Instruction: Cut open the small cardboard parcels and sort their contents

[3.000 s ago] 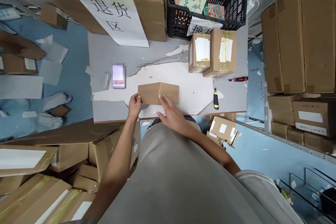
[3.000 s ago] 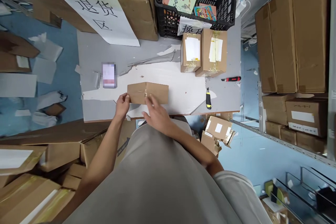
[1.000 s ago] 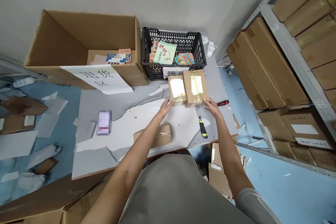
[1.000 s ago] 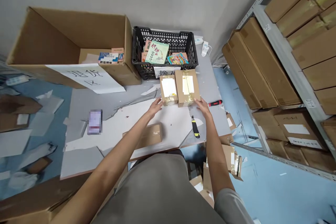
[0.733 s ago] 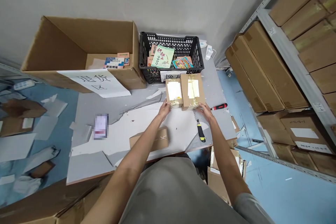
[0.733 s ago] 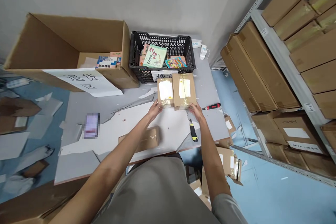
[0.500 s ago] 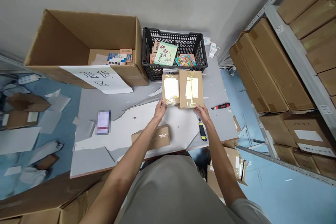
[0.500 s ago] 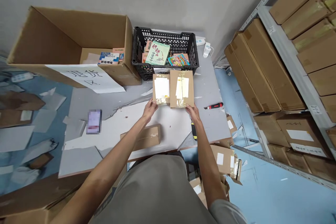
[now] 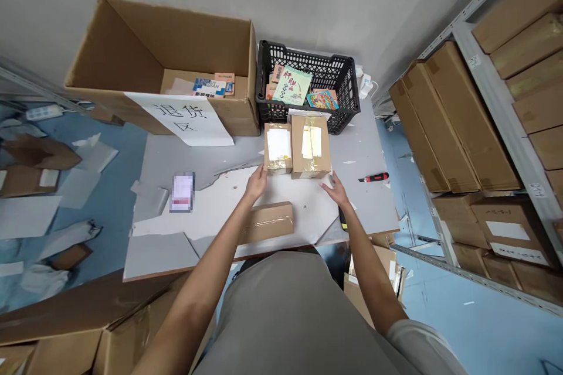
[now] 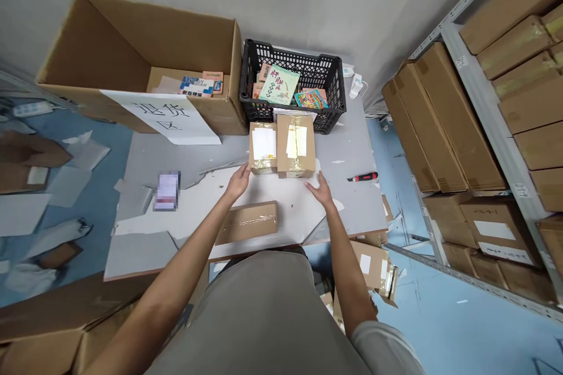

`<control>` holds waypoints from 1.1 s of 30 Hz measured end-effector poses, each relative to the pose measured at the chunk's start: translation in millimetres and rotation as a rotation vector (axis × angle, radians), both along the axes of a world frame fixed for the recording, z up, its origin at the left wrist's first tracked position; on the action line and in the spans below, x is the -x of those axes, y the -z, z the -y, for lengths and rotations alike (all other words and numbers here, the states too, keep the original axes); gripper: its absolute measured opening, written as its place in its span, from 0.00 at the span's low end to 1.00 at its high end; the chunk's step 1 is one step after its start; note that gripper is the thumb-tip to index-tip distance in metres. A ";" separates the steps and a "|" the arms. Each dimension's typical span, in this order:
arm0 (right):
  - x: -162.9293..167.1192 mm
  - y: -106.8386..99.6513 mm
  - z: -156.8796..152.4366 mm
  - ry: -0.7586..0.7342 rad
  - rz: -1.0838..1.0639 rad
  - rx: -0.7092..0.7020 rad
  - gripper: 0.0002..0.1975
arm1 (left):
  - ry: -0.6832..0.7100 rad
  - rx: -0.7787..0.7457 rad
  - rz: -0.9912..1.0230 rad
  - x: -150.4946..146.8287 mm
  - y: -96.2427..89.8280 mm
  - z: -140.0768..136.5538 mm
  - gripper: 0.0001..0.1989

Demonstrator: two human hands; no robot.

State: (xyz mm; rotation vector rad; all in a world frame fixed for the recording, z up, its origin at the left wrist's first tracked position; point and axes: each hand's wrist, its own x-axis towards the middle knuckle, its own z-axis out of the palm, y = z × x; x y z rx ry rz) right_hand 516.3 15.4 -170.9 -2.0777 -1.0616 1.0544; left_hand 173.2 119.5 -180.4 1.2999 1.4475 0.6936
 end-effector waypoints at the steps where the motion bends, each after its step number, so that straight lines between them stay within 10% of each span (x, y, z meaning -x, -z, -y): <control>1: -6.2 2.6 15.9 0.011 0.132 0.061 0.51 | 0.002 -0.033 -0.043 11.9 -2.6 15.4 0.35; 5: -22.7 12.5 80.8 0.127 0.400 0.389 0.44 | 0.054 -0.297 -0.353 65.3 -5.4 94.0 0.37; 10: -16.5 16.9 120.1 0.140 0.394 0.479 0.33 | -0.059 -0.169 -0.348 109.6 9.0 171.0 0.52; 21: 70.5 -5.1 94.1 -0.038 0.083 0.199 0.17 | 0.150 -0.224 -0.240 129.4 15.9 189.2 0.46; 33: 192.6 -105.5 49.8 -1.030 0.520 0.183 0.22 | 0.188 -0.156 0.009 143.6 30.0 183.5 0.28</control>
